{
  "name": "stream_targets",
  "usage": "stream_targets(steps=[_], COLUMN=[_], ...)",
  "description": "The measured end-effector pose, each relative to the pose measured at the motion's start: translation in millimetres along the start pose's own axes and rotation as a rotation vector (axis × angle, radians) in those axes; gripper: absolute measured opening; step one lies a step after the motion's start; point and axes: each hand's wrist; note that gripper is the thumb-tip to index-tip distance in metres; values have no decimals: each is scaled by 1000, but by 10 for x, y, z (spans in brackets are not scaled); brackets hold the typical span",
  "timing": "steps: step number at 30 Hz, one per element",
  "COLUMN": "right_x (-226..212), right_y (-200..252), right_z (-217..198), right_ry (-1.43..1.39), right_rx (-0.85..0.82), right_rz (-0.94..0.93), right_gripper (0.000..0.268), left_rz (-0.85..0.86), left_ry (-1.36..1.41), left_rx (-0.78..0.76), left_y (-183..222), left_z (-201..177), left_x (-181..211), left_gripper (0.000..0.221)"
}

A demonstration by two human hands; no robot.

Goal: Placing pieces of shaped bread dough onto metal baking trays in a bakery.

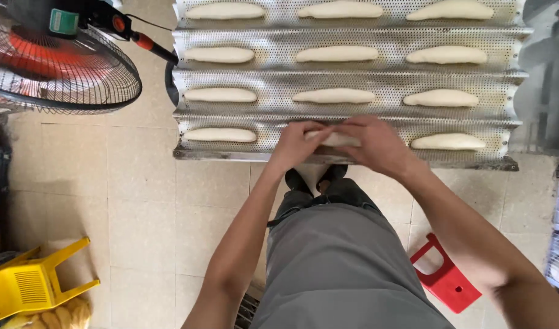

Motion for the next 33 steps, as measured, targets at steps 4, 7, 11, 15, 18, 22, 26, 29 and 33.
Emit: stream_targets(steps=[4,7,11,15,18,22,26,29,33], right_x=[145,64,-11,-2,120,240,225,111,283], right_y=[88,72,99,128,226,346,393,362,366], right_z=[161,40,-32,53,147,162,161,48,-166], right_ry=[88,-95,-613,-428,-204,-48,16,-46,-277], right_rx=[5,-9,46,52,86,98,144,137,92], right_rz=[49,116,155,357,292,290,215,244,369], right_gripper=[44,41,40,37,34,32,28,28,30], left_rz=[143,239,221,190,58,-12,156,185,206], left_ry=[-226,-149,199,171,-51,-265,-482,-423,-254], left_rx=[49,43,-69,-144,-58,44,186,183,204], left_y=[1,84,142,117,198,326,432,433,401], left_z=[-42,-165,-329,-476,-564,-596,-566,-553,-626], left_x=[15,163,229,-71,-80,-42,-4,-66,70], left_gripper=[37,35,33,32,31,30,27,25,27])
Point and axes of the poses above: each hand's wrist, its own y-axis away from the middle knuckle, its own z-axis out of the palm, x = y × z, and after that the axes turned 5 degrees about -x, right-handed
